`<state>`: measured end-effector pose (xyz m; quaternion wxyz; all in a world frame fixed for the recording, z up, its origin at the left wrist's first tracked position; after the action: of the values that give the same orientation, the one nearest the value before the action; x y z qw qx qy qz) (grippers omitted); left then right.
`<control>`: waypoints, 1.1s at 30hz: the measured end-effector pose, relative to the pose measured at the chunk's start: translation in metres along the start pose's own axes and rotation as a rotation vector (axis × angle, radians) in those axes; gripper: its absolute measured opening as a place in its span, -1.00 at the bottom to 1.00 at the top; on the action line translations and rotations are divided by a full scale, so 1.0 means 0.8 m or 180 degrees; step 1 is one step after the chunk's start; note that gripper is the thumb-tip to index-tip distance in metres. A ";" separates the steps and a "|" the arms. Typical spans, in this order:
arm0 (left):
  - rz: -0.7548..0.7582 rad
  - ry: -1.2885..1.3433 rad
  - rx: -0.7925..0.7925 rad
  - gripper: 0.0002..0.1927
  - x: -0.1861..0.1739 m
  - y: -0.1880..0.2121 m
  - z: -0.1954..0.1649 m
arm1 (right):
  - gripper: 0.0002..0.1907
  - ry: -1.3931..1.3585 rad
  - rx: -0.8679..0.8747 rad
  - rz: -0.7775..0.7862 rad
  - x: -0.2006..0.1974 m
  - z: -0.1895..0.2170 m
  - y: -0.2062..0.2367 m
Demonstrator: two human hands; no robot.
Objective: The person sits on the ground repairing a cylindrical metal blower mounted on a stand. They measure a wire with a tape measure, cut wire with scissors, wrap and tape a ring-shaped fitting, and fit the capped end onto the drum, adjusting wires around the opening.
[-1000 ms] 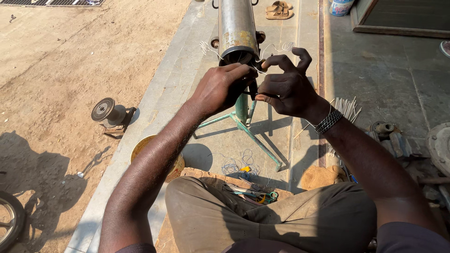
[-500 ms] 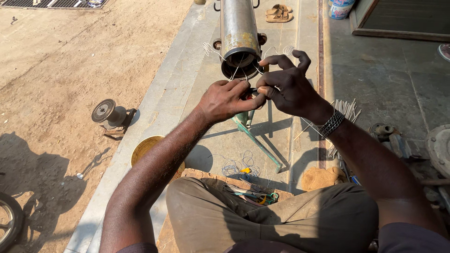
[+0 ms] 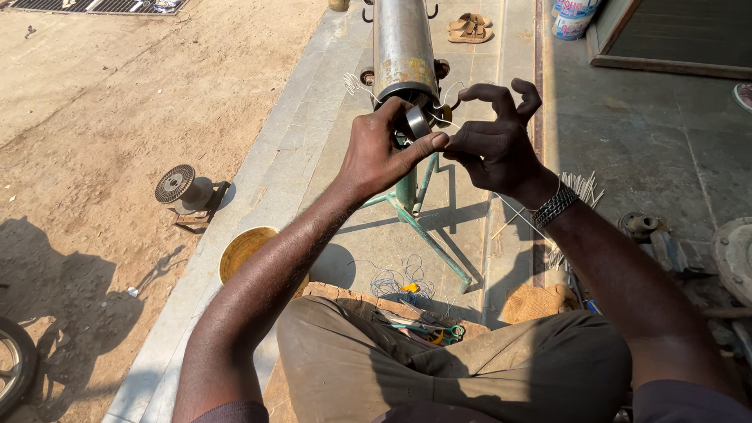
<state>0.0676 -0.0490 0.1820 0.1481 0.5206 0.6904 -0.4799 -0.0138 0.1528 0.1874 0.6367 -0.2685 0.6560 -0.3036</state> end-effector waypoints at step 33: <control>0.1065 -0.1470 0.0875 -0.85 -0.012 -0.008 0.019 | -0.89 -0.0199 0.0195 0.0485 -0.014 -0.045 0.030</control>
<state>0.0613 -0.0670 0.1846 0.3060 0.5194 0.4720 -0.6433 -0.0482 0.1794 0.1770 0.6861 -0.2076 0.6447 -0.2657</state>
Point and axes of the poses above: each hand's wrist, its own y-axis away from the middle knuckle, its own x-axis out of the palm, z = x × y, the point moved 3 cm from there along -y, towards the middle knuckle, and after that the axes turned 10 degrees about -y, right-handed, at the moved point
